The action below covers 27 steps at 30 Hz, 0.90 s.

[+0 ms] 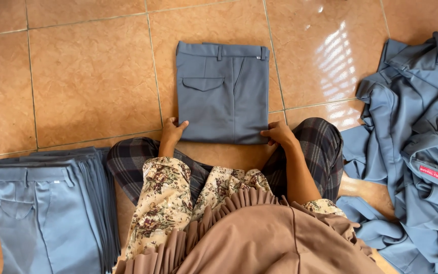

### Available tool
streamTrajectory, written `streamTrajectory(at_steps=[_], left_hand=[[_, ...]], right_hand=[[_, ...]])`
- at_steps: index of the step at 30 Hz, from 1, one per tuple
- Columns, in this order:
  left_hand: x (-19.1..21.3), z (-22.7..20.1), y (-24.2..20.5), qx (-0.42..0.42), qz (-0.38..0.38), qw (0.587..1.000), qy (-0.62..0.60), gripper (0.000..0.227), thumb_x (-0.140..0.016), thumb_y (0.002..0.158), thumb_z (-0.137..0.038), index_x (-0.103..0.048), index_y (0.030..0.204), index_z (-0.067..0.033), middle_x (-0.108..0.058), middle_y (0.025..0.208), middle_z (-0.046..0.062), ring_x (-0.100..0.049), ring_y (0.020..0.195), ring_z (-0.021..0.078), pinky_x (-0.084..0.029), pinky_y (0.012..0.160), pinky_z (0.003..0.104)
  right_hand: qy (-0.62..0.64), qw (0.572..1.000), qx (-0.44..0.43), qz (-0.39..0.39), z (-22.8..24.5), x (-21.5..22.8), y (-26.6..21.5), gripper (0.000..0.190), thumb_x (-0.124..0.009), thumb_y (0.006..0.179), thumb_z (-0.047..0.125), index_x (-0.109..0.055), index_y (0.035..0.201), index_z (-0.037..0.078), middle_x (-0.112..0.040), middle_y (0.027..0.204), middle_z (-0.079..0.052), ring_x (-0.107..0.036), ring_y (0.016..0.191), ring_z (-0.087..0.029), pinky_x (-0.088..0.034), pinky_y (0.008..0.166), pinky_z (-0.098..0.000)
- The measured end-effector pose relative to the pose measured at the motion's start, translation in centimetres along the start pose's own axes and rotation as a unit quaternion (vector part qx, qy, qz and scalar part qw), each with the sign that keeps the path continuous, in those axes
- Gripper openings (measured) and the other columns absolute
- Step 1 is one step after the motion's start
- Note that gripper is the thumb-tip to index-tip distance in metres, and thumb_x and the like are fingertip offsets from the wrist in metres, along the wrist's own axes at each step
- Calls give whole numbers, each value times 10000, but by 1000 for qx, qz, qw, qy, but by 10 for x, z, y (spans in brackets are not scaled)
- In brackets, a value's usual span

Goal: Folding blue trousers on the floor and stacking them neatly.

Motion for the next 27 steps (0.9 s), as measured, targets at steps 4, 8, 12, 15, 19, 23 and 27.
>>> streamTrajectory(at_steps=[4, 8, 12, 15, 19, 23, 27], left_hand=[[7, -17, -5, -9, -22, 996, -88, 826, -797, 836, -618, -527, 1460, -150, -689, 1256, 187, -651, 1212, 313, -558, 969, 450], [26, -68, -58, 21, 31, 961, -272, 971, -823, 876, -499, -319, 1571, -46, -401, 1520, 300, -383, 1430, 416, -357, 1140, 548], [43, -112, -74, -87, 8, 912, -400, 769, -821, 928, -293, -426, 1549, -72, -489, 1481, 287, -474, 1371, 387, -425, 1116, 507], [62, -146, -99, -134, -60, 902, -406, 637, -794, 939, -306, -531, 1468, -68, -521, 1447, 312, -498, 1362, 397, -439, 1121, 481], [13, -72, -18, -66, -48, 983, -167, 826, -683, 938, -604, -448, 1530, -78, -461, 1516, 290, -482, 1392, 407, -430, 1147, 515], [-14, -13, 10, -4, -13, 1000, 0, 857, -539, 922, -788, -523, 1443, -108, -600, 1392, 198, -583, 1302, 341, -495, 1046, 510], [-24, 18, 22, -29, 9, 999, 43, 725, -536, 936, -764, -648, 1313, -154, -713, 1211, 139, -644, 1205, 364, -512, 1001, 500]], right_hand=[[-44, 995, 74, -49, 4, 0, 36, 535, -817, 805, 475, -778, 1064, 8, -704, 729, -221, -727, 713, -352, -537, 614, -444], [54, 990, 85, -101, 30, 7, 53, 535, -766, 885, 448, -675, 1313, 139, -741, 967, -141, -736, 913, -305, -594, 752, -447], [318, 928, 163, -103, 60, 11, 37, 289, -671, 973, 123, -708, 1257, 80, -680, 895, -80, -689, 834, -200, -602, 736, -330], [366, 903, 193, -115, 67, 25, 24, 309, -661, 1006, 136, -687, 1312, 96, -692, 913, -62, -690, 816, -156, -608, 723, -287], [306, 928, 116, -176, 20, 15, 46, 348, -697, 963, 159, -699, 1301, 77, -689, 923, -131, -681, 891, -246, -589, 776, -387], [171, 963, 49, -205, 1, 13, 52, 322, -655, 984, 274, -709, 1272, 142, -751, 955, -146, -722, 897, -283, -578, 738, -444], [57, 981, 36, -182, 13, 10, 31, 430, -637, 998, 412, -612, 1376, 208, -744, 1030, -122, -717, 1000, -296, -573, 805, -456]])
Point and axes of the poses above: each hand's wrist, its own y-axis towards the middle knuckle, its own x-axis out of the back of the hand, z = x × y, the point moved 9 cm from there along y, towards the middle knuckle
